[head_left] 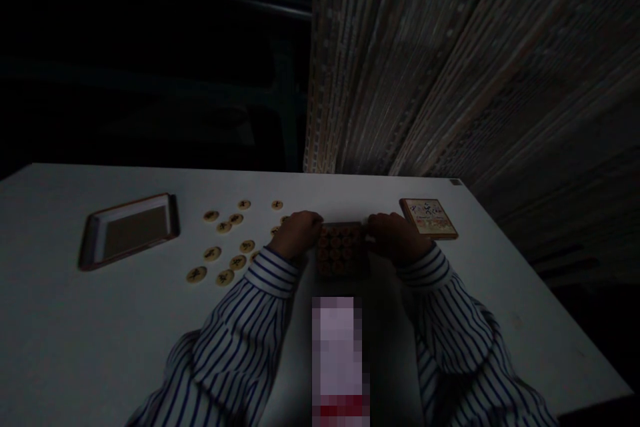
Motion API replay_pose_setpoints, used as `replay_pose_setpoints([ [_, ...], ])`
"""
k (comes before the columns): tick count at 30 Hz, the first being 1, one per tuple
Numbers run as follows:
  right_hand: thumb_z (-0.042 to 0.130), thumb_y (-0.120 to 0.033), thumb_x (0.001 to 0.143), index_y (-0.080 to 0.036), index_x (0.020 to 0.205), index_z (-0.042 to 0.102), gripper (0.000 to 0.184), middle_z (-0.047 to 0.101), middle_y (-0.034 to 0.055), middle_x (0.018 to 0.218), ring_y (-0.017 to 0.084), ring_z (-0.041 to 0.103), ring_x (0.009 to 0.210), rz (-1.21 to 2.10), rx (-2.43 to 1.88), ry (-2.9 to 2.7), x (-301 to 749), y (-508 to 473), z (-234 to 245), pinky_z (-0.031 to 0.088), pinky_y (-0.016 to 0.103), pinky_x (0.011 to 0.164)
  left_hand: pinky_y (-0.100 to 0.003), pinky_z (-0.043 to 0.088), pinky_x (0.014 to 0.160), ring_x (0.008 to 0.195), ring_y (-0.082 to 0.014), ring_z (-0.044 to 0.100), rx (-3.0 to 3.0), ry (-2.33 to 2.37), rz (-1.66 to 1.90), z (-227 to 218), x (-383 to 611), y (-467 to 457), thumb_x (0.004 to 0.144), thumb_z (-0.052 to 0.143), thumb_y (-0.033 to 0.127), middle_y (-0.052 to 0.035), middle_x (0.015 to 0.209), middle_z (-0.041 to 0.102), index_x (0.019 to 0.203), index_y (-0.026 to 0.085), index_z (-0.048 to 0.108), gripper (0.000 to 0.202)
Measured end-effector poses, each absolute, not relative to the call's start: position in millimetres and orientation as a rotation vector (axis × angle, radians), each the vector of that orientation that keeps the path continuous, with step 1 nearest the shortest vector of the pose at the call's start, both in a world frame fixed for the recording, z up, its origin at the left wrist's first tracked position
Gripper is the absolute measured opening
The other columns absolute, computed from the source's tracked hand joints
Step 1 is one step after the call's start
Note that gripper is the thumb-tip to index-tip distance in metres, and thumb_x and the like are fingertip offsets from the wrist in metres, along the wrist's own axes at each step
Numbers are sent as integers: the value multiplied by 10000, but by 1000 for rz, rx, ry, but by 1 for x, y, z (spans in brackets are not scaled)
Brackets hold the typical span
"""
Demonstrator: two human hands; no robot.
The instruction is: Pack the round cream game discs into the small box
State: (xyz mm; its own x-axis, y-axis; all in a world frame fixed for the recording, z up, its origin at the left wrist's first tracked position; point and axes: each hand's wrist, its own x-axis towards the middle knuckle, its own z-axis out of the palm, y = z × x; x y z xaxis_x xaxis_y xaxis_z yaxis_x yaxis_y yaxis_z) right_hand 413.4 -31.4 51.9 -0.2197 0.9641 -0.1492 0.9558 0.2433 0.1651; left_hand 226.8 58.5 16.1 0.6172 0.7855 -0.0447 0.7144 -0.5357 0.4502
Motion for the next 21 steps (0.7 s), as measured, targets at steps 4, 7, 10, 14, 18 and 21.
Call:
replay_pose_setpoints([
  [4, 483, -334, 780, -209, 972, 590, 254, 586, 65, 907, 173, 537, 818, -39, 1856, 2323, 415, -44, 53, 358, 281, 667, -282, 410, 823, 937, -181, 560, 2483, 1187, 335, 15, 227, 59, 800, 385, 243, -74, 992, 634, 986, 166, 614, 305],
  [7, 443, -305, 811, -213, 1002, 582, 254, 582, 60, 910, 162, 523, 854, -48, 1967, 2345, 415, -60, 46, 350, 272, 698, -306, 399, 854, 949, -183, 539, 2528, 1206, 520, 18, 228, 52, 793, 399, 211, -75, 988, 615, 962, 171, 615, 278],
  [10, 402, -249, 835, -235, 1077, 550, 283, 574, 61, 943, 143, 516, 824, 4, 2086, 2324, 412, -82, 28, 342, 262, 685, -336, 413, 844, 940, -190, 525, 2591, 1033, 564, 18, 228, 42, 777, 447, 208, -77, 1007, 590, 935, 173, 618, 235],
  [14, 428, -212, 823, -227, 1158, 494, 342, 566, 77, 961, 158, 494, 847, 93, 2170, 2312, 404, -104, 5, 334, 273, 699, -371, 426, 833, 953, -209, 513, 2652, 829, 553, 7, 230, 26, 764, 489, 239, -77, 1067, 564, 1025, 195, 584, 281],
  [18, 424, -207, 826, -227, 1201, 450, 377, 562, 86, 969, 176, 479, 841, 151, 2158, 2320, 395, -109, -1, 326, 288, 691, -384, 413, 863, 1019, -219, 484, 2746, 568, 619, -6, 238, 16, 790, 469, 284, -103, 1099, 551, 1036, 182, 576, 287],
  [21, 400, -201, 836, -236, 1192, 452, 362, 563, 83, 943, 173, 476, 808, 157, 2153, 2291, 392, -107, 1, 321, 287, 667, -423, 411, 850, 1012, -243, 485, 2813, 615, 641, -13, 243, 11, 799, 453, 289, -130, 1078, 552, 1006, 162, 592, 280],
])
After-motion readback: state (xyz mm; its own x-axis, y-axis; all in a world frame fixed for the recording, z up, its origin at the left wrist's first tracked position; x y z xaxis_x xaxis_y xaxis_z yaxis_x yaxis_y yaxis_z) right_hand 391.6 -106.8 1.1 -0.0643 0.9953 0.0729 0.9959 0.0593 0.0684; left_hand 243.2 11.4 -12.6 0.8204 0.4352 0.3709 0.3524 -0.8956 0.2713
